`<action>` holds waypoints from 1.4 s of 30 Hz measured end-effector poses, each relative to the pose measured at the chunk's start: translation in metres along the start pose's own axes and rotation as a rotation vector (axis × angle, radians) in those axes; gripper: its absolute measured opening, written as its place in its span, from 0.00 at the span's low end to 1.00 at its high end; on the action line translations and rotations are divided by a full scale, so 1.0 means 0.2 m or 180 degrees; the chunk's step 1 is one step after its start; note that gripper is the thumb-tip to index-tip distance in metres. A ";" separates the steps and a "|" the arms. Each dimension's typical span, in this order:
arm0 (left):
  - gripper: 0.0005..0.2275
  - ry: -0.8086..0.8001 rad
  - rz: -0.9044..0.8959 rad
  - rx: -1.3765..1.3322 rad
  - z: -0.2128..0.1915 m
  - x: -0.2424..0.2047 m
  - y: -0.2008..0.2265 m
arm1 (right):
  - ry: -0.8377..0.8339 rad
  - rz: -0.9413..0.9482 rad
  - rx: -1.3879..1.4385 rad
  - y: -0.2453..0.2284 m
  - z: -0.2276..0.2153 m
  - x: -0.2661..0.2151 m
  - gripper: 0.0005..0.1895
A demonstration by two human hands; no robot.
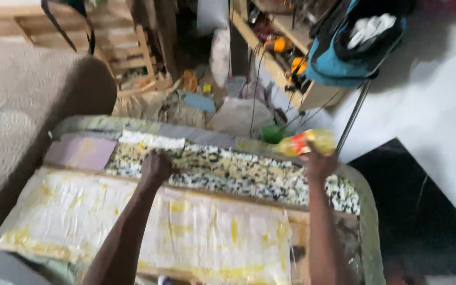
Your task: Applying adhesive from a squeeze bottle onto a fabric-covered furniture component while using a guide.
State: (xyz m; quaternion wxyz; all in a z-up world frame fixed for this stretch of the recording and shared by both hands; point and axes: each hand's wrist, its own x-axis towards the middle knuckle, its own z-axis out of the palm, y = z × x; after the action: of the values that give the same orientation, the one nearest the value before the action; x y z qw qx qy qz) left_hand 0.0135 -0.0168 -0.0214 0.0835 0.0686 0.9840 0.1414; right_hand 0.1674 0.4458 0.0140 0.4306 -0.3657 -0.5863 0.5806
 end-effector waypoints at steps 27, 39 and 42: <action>0.36 -0.0164 0.0851 -0.0647 -0.38 0.01 0.01 | 0.0635 0.0179 -0.0875 -0.55 -0.09 -1.24 0.33; 0.39 0.0269 0.0912 -0.0780 -0.24 0.02 0.00 | -0.0898 -0.0337 -0.0752 -0.72 0.13 -1.10 0.43; 0.19 0.0214 0.0641 -0.0468 -0.26 0.01 0.03 | -0.0786 -0.0378 -0.1111 -0.73 0.17 -1.03 0.37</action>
State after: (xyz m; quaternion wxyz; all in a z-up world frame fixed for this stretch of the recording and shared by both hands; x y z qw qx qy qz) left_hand 0.0027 -0.0256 0.0290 0.0406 0.1560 0.9614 0.2231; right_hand 0.2208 0.2341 0.1441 0.3192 -0.3257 -0.7466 0.4844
